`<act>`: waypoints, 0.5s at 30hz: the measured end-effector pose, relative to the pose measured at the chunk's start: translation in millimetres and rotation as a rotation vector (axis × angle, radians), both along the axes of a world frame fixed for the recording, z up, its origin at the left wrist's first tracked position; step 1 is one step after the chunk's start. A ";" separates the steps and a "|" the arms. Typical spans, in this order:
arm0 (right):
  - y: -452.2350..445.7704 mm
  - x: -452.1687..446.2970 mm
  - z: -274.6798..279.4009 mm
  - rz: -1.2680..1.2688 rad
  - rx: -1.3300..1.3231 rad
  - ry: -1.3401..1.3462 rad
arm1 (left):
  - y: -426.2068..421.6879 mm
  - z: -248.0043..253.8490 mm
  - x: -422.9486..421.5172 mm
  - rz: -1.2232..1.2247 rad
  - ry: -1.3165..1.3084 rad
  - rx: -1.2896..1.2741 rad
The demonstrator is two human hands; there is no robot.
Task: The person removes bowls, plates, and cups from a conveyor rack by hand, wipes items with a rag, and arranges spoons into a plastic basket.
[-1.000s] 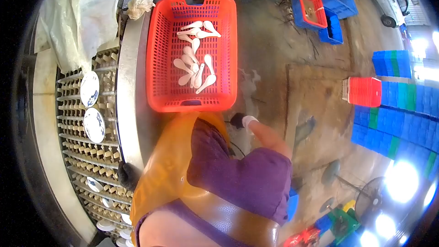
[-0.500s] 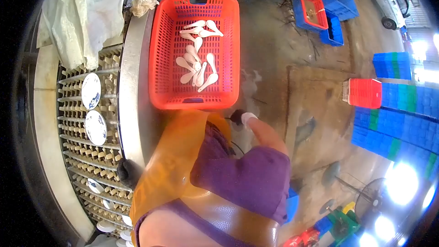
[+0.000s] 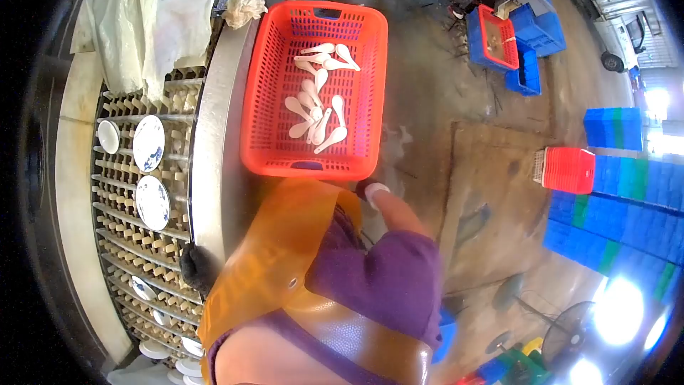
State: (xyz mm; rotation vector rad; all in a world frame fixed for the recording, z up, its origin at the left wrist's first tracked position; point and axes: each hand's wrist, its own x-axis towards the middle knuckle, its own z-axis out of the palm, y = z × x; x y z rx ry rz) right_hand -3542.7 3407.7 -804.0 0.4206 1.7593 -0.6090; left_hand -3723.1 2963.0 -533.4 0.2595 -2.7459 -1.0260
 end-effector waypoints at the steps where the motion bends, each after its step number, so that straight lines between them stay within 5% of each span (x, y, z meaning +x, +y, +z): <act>1: -4.8 12.5 -5.3 0.138 0.037 0.111 | 0.7 -1.4 0.5 -0.012 0.007 -0.007; 3: -16.5 22.0 -21.5 0.279 0.070 0.230 | 2.2 -1.4 -2.4 0.009 0.005 -0.020; 12: -56.7 39.9 -137.0 -0.495 0.346 0.131 | 4.2 0.1 -9.3 -0.081 -0.022 -0.095; 13: -57.7 41.7 -135.9 -0.502 0.339 0.129 | 6.3 0.4 -9.2 -0.055 -0.047 -0.013; 15: -34.7 41.8 -119.0 -0.113 0.114 0.159 | 2.6 -6.2 -11.6 -0.028 -0.063 0.071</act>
